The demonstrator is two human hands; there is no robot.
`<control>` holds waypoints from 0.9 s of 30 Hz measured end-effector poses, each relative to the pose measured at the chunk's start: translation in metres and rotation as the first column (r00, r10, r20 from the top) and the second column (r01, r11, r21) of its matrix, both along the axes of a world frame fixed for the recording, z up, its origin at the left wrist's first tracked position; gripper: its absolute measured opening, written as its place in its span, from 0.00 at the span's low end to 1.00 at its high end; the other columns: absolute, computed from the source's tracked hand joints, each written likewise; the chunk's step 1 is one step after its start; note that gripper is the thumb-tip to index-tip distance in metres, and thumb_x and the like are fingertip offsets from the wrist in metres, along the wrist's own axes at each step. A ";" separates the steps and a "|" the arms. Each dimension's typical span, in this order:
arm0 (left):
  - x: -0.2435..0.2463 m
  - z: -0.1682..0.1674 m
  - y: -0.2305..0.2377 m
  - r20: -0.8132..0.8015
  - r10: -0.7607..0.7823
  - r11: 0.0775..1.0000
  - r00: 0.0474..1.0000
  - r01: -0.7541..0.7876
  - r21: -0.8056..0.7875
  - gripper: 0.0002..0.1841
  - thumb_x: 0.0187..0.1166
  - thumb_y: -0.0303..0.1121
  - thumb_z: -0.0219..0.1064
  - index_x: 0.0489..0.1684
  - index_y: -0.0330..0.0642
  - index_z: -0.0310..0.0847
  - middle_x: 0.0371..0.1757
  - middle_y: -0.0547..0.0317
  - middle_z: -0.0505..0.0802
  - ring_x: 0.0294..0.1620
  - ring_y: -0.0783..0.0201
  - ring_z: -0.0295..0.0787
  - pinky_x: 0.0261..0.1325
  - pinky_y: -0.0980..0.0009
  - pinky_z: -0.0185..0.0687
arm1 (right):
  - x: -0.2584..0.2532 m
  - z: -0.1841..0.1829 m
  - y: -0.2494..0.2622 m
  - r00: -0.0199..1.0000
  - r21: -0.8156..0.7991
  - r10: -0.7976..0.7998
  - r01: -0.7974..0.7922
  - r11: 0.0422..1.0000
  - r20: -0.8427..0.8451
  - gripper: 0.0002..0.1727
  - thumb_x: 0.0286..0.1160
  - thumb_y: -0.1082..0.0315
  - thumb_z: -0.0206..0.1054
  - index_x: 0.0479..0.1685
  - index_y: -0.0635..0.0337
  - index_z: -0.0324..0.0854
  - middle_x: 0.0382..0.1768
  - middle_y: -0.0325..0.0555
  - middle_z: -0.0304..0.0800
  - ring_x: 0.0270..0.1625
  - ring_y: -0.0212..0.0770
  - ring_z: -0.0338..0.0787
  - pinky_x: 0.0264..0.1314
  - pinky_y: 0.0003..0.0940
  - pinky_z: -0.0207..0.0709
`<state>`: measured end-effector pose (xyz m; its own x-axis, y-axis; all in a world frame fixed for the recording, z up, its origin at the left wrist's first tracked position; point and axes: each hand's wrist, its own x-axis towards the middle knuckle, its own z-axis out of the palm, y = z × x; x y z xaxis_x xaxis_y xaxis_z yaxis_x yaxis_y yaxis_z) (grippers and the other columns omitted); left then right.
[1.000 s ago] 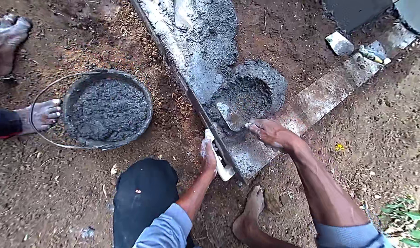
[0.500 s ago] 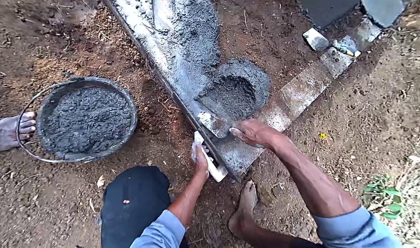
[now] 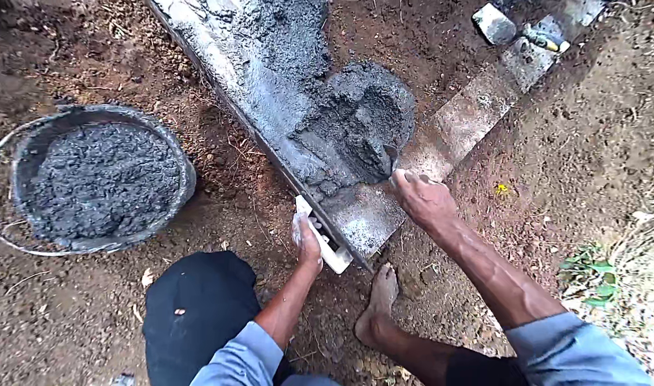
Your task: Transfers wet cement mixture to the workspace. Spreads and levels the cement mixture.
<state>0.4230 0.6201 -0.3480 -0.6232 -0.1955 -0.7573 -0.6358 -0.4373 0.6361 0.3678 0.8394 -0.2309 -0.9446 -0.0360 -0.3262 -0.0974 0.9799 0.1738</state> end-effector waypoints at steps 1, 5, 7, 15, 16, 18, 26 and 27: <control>0.001 -0.001 0.001 -0.004 -0.003 1.000 1.000 0.003 -0.001 0.25 0.95 0.49 0.43 0.64 0.36 0.77 0.41 0.50 0.86 0.36 0.59 0.85 0.33 0.63 0.83 | 0.006 0.004 0.006 1.000 -0.026 -0.018 0.017 1.000 -0.025 0.20 0.92 0.57 0.55 0.66 0.62 0.80 0.51 0.69 0.91 0.43 0.74 0.93 0.37 0.69 0.82; 0.009 -0.002 0.005 -0.005 0.008 1.000 1.000 -0.008 0.009 0.25 0.96 0.48 0.43 0.54 0.36 0.80 0.36 0.52 0.86 0.31 0.61 0.85 0.28 0.65 0.83 | 0.002 0.023 0.021 0.849 -0.469 -0.496 0.519 0.715 0.183 0.25 0.96 0.53 0.44 0.42 0.60 0.81 0.22 0.51 0.80 0.21 0.49 0.82 0.22 0.48 0.76; 0.014 0.002 0.006 -0.007 -0.014 0.999 1.000 0.014 0.044 0.25 0.96 0.48 0.41 0.56 0.37 0.78 0.36 0.52 0.85 0.32 0.60 0.84 0.30 0.64 0.82 | -0.002 0.025 0.019 0.632 -0.560 -0.532 0.766 0.316 0.564 0.29 0.96 0.45 0.43 0.35 0.56 0.78 0.14 0.39 0.72 0.09 0.34 0.72 0.09 0.31 0.72; 0.018 0.003 0.008 -0.009 -0.022 0.999 1.000 0.023 0.034 0.26 0.96 0.48 0.39 0.55 0.36 0.79 0.37 0.52 0.85 0.31 0.61 0.84 0.29 0.66 0.82 | -0.001 0.022 -0.039 0.808 -0.226 -0.252 0.423 0.878 0.532 0.25 0.96 0.53 0.50 0.55 0.64 0.85 0.46 0.65 0.90 0.52 0.63 0.91 0.59 0.65 0.79; 0.017 0.003 0.009 -0.011 -0.022 0.999 1.000 0.022 0.033 0.26 0.96 0.49 0.40 0.56 0.36 0.79 0.37 0.52 0.85 0.31 0.61 0.84 0.28 0.66 0.82 | -0.003 0.027 -0.038 0.801 -0.184 -0.219 0.376 0.908 0.557 0.24 0.95 0.52 0.50 0.55 0.63 0.85 0.46 0.64 0.90 0.54 0.64 0.91 0.60 0.65 0.78; 0.016 0.003 0.008 -0.028 -0.018 0.999 0.999 0.019 0.035 0.26 0.96 0.48 0.40 0.58 0.36 0.78 0.37 0.52 0.85 0.31 0.60 0.84 0.28 0.65 0.83 | -0.011 0.041 -0.025 0.787 -0.188 -0.179 0.349 0.918 0.590 0.25 0.96 0.51 0.49 0.56 0.62 0.86 0.41 0.61 0.90 0.48 0.60 0.91 0.55 0.61 0.81; 0.015 0.004 0.009 -0.015 -0.025 0.999 1.000 0.025 0.022 0.25 0.96 0.47 0.41 0.54 0.36 0.80 0.37 0.51 0.85 0.33 0.59 0.84 0.32 0.63 0.83 | -0.016 0.019 -0.070 0.795 -0.257 -0.185 0.392 0.883 0.577 0.27 0.96 0.50 0.47 0.49 0.63 0.85 0.38 0.60 0.88 0.44 0.58 0.90 0.51 0.59 0.80; 0.017 0.003 0.009 -0.002 -0.022 1.000 1.000 0.023 0.020 0.26 0.96 0.48 0.41 0.53 0.36 0.79 0.37 0.51 0.85 0.33 0.59 0.84 0.32 0.63 0.83 | -0.018 0.021 -0.070 0.796 -0.202 -0.127 0.299 0.933 0.592 0.27 0.96 0.50 0.47 0.50 0.63 0.84 0.41 0.62 0.89 0.50 0.61 0.91 0.56 0.63 0.79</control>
